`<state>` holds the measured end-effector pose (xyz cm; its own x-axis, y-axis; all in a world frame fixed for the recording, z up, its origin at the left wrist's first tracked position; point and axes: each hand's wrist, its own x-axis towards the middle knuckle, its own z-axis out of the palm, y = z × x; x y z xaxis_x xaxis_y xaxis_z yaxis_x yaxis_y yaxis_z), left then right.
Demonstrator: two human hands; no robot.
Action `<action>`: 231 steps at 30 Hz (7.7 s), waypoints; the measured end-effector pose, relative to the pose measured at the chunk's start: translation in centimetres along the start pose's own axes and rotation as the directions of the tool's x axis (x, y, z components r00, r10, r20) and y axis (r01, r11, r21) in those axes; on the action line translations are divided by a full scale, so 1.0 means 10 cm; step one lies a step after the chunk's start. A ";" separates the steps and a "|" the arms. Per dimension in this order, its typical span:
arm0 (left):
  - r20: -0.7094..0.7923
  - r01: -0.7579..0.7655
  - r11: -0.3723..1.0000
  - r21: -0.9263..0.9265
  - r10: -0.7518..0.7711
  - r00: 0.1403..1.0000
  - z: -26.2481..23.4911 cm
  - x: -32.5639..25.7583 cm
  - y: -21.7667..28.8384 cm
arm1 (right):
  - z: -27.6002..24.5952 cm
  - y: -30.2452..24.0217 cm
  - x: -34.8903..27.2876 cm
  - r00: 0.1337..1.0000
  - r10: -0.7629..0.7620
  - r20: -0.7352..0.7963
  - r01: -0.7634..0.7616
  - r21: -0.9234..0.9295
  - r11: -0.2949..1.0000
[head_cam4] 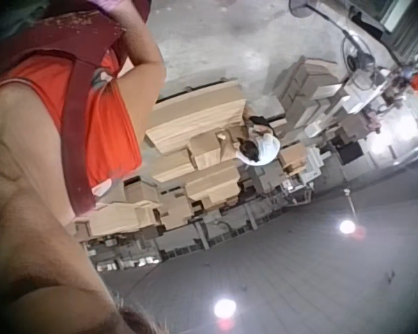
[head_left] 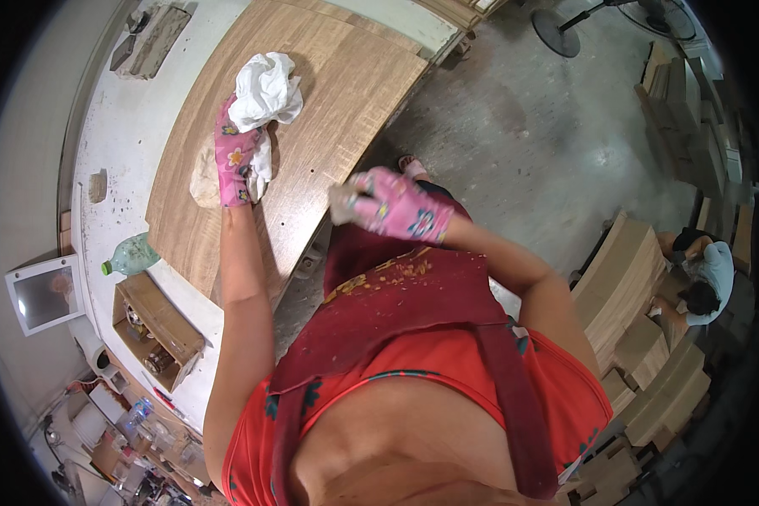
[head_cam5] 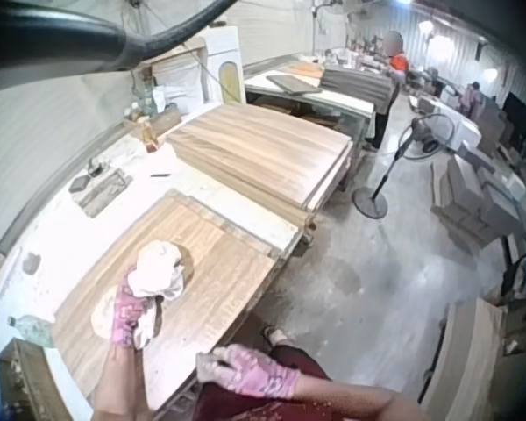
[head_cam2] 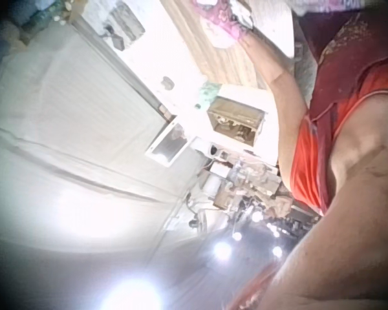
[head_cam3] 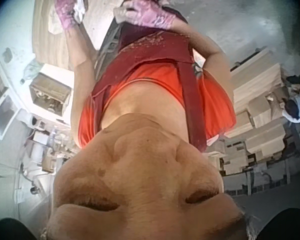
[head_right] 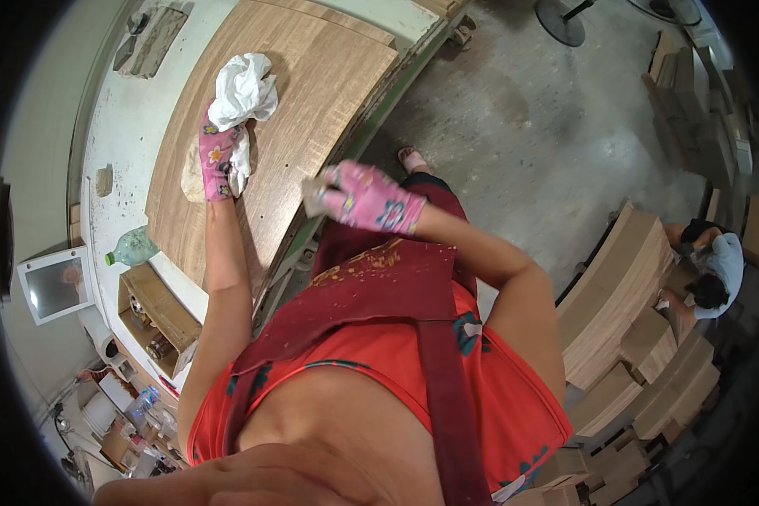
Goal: The person sands a wooden board with a sanding block and wipes the surface with a white cloth.
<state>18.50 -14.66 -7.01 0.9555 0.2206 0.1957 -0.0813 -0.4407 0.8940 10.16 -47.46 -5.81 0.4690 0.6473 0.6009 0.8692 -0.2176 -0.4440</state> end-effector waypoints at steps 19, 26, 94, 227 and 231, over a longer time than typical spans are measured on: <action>-0.042 -0.125 0.929 -0.348 0.118 0.992 0.26 -0.13 0.62 | -0.93 1.18 0.20 0.960 0.039 0.278 0.046 -0.293 0.955; -0.027 -0.057 0.955 0.291 0.068 0.997 -0.41 -0.80 0.32 | 0.10 -0.19 0.75 0.814 -0.315 0.488 0.272 0.157 0.949; -0.310 0.371 0.778 0.508 -0.237 0.921 -1.53 -2.54 0.27 | 1.29 -1.87 1.10 0.310 -0.709 0.633 0.625 0.426 0.654; 0.540 -0.723 0.675 0.147 0.557 0.631 1.94 0.76 0.96 | -0.94 1.42 0.72 0.788 0.415 -0.455 -0.095 0.576 0.812; 0.674 -0.496 0.868 -0.020 0.378 0.635 2.19 1.08 1.20 | -0.89 1.02 0.61 0.990 0.090 0.113 -0.117 0.259 0.959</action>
<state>34.08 -36.64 -2.96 0.7668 -0.6130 0.1904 -0.5502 -0.4749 0.6868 23.27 -52.20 -0.73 0.5245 0.7036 0.4795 0.7380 -0.0949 -0.6680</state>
